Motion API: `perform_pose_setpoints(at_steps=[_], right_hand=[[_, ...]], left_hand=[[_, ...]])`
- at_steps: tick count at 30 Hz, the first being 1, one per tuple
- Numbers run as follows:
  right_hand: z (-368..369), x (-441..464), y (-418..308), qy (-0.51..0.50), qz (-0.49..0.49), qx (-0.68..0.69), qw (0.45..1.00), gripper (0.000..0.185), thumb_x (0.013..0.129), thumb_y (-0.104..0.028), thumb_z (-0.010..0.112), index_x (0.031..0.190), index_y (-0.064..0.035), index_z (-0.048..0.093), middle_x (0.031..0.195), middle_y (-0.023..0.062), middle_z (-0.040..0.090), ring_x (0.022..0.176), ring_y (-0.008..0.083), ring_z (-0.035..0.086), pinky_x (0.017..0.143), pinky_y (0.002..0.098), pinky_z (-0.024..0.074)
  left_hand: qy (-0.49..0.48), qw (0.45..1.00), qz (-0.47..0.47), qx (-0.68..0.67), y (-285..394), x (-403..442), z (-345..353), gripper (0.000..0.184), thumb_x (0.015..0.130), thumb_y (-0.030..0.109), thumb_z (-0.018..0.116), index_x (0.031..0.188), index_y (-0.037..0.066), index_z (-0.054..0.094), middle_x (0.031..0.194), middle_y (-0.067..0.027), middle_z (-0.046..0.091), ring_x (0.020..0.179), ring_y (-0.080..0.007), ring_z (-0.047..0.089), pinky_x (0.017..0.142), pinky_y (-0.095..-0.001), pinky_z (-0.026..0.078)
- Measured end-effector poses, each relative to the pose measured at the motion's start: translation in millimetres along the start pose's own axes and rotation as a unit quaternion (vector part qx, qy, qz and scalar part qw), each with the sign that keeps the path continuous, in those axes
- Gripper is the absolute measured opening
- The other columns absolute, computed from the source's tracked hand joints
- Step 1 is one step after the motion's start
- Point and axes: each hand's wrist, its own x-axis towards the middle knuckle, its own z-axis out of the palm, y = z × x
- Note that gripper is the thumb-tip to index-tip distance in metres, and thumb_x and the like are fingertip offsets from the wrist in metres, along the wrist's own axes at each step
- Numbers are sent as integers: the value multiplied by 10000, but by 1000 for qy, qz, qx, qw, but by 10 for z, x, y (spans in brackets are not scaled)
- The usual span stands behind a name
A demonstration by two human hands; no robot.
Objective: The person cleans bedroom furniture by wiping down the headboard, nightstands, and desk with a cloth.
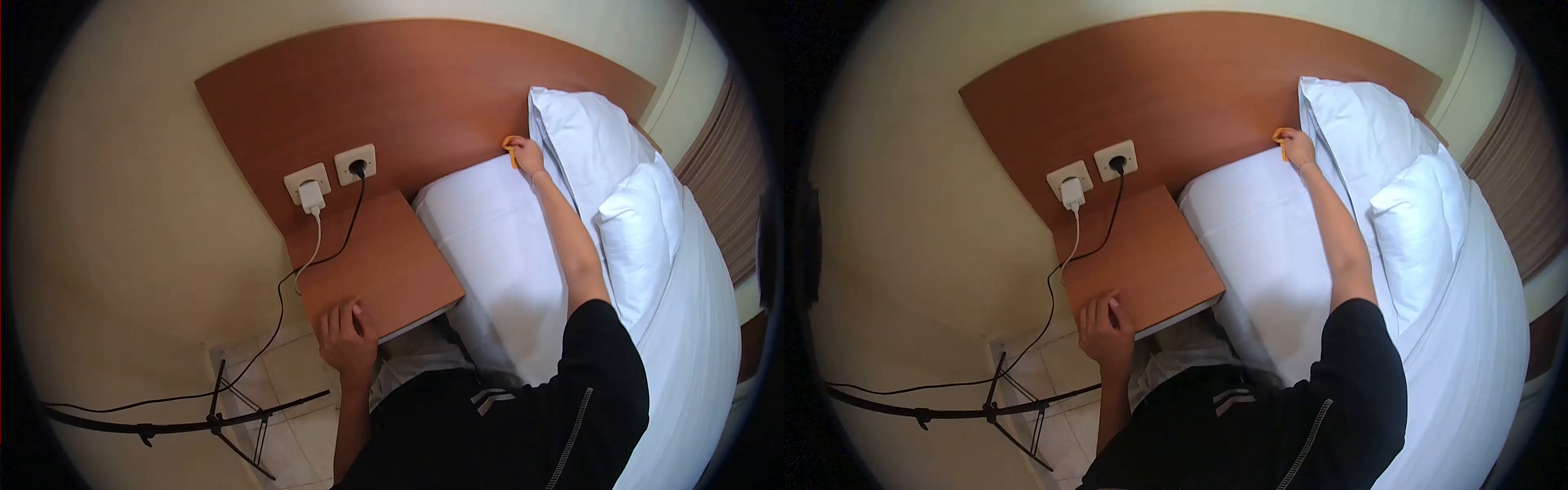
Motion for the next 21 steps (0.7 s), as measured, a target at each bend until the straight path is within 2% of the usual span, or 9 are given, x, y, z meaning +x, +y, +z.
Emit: perform_pose_setpoints(at_steps=[3, 5, 7, 9, 11, 13, 16, 19, 21], right_hand=[[242, -118, -273, 117, 122, 170, 971, 368, 1025, -223, 590, 1304, -35, 740, 1287, 220, 736, 1147, 368, 723, 1008, 440, 556], [309, -255, -1076, 214, -16, 231, 949, 484, 1059, -274, 595, 1414, 54, 615, 1538, 280, 554, 1320, 402, 626, 1106, 459, 497], [194, -325, -1888, 245, -125, 176, 945, 533, 1072, -267, 591, 1447, 108, 542, 1635, 314, 398, 1479, 481, 445, 1216, 505, 385], [307, -246, -2511, 290, -220, 185, 913, 517, 1085, -251, 573, 1472, 88, 529, 1560, 321, 472, 1543, 518, 323, 1278, 543, 278], [481, -174, -3063, 319, -270, 122, 900, 538, 1072, -238, 587, 1495, 86, 507, 1526, 321, 484, 1558, 532, 280, 1288, 587, 234], [301, -258, -3586, 224, -353, 79, 905, 524, 1042, -241, 622, 1515, -29, 541, 1571, 246, 477, 1575, 470, 301, 1286, 610, 227], [114, -183, -4002, 200, -616, -56, 760, 477, 1012, -246, 672, 1483, -186, 617, 1538, 163, 526, 1519, 389, 402, 1281, 617, 222], [60, 7, -4083, 283, -454, 80, 841, 453, 945, -290, 755, 1386, -338, 669, 1483, 74, 559, 1472, 332, 442, 1236, 707, 225], [-50, 41, -4099, 321, -453, 20, 831, 467, 908, -366, 802, 1360, -340, 683, 1442, 83, 552, 1466, 342, 420, 1206, 757, 212]], left_hand=[[3, 1000, 4, 4, 12, 14, -17, 168, 990, 136, 636, 1043, 111, 793, 992, -75, 745, 946, -315, 694, 811, -443, 568], [5, 1000, 8, 8, 15, 17, -11, 166, 987, 136, 638, 1037, 114, 795, 992, -75, 745, 944, -315, 693, 809, -441, 567], [3, 1000, 10, 19, 18, 21, -12, 164, 985, 135, 641, 1037, 114, 795, 989, -76, 744, 937, -316, 692, 808, -438, 566], [0, 1000, 6, 16, 17, 14, -21, 164, 985, 133, 641, 1038, 113, 795, 985, -78, 742, 931, -317, 690, 807, -437, 566], [4, 1000, -4, -3, 25, 12, -14, 164, 987, 132, 640, 1039, 113, 795, 979, -79, 739, 925, -319, 689, 806, -438, 565], [13, 1000, -2, 2, 8, 6, 0, 165, 990, 132, 638, 1044, 111, 793, 973, -80, 738, 923, -319, 689, 802, -439, 564], [18, 1000, -5, -3, -6, -1, 26, 166, 994, 135, 638, 1048, 109, 792, 969, -82, 738, 921, -320, 691, 796, -437, 564], [13, 1000, -9, -11, -1, -17, -24, 168, 997, 136, 636, 1051, 105, 791, 968, -85, 738, 921, -321, 694, 786, -435, 564], [20, 1000, -8, -17, 19, 11, -12, 170, 1000, 136, 632, 1055, 103, 790, 970, -87, 738, 921, -323, 695, 780, -435, 564]])
